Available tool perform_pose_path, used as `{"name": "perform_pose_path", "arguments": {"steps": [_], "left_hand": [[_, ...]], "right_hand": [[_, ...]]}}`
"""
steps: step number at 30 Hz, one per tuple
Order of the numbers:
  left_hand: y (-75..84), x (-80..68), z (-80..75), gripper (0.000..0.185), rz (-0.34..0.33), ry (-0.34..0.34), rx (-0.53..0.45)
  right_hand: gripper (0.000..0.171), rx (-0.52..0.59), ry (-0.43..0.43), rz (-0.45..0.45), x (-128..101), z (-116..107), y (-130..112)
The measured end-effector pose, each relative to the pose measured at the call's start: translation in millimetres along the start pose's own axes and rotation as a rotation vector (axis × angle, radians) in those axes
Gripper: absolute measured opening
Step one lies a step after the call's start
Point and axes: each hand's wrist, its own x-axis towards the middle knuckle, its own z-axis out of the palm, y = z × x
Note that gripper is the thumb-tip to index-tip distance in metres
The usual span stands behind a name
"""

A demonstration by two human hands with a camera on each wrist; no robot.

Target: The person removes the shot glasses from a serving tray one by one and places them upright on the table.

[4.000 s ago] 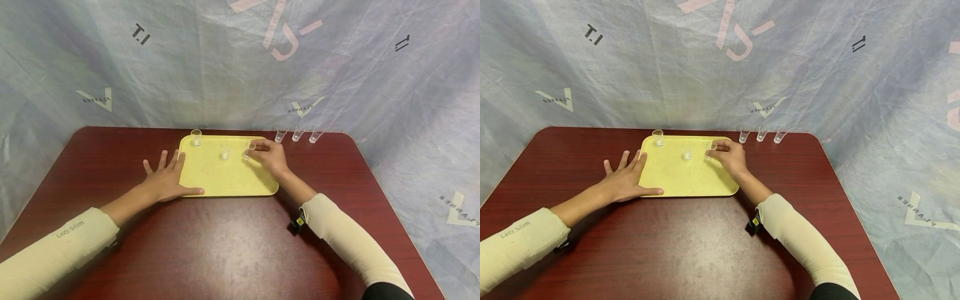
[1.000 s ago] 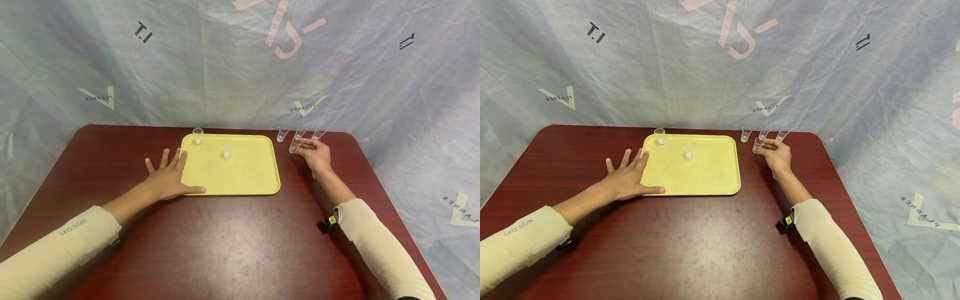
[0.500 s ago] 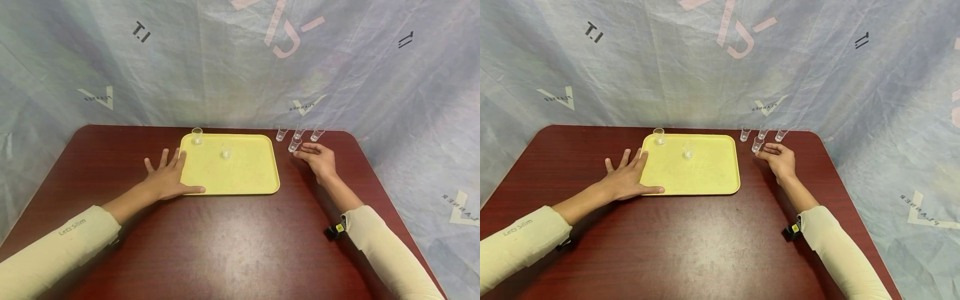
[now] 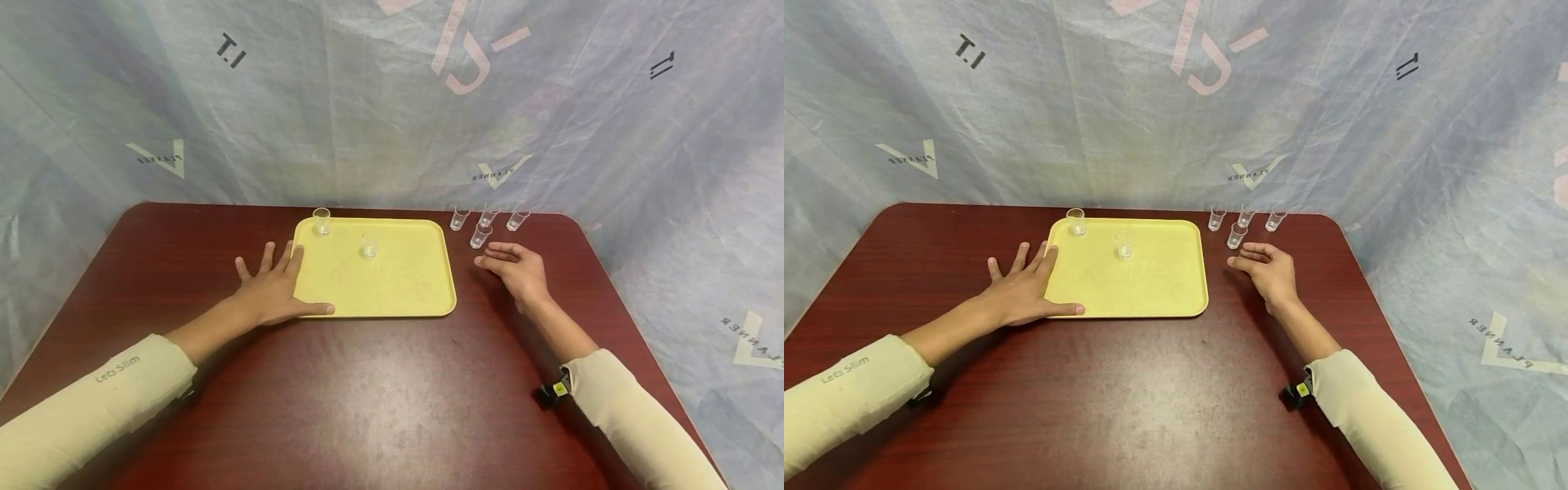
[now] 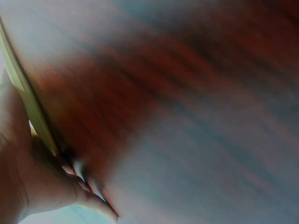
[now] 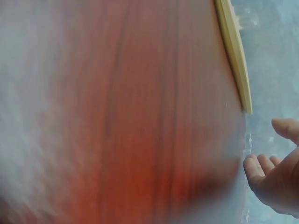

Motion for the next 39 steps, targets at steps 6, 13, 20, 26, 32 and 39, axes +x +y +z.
{"name": "perform_pose_path", "arguments": {"steps": [6, 13, 20, 26, 32, 39], "left_hand": [[0.7, -0.2, -0.2, 0.162, -0.003, 0.0, 0.0], [-0.6, 1.7, 1.3, 0.164, -0.001, -0.001, 0.003], [-0.2, 0.8, 0.8, 0.162, 0.001, 0.001, 0.003], [-0.1, 0.1, 1.5, 0.163, 0.003, 0.005, -0.003], [-0.6, -0.3, 2.3, 0.16, 0.002, 0.016, -0.008], [1.2, -1.0, 0.3, 0.162, 0.004, 0.01, 0.001]], "right_hand": [[0.061, 0.026, -0.059, -0.038, -8, 8, -4], [0.062, 0.057, -0.088, -0.066, -12, 24, -11], [0.057, 0.09, -0.11, -0.082, -11, 46, -15], [0.057, 0.075, -0.155, -0.115, -11, 63, -18], [0.057, 0.075, -0.187, -0.111, -13, 78, -23], [0.056, 0.061, -0.212, -0.121, -13, 94, -26]]}}
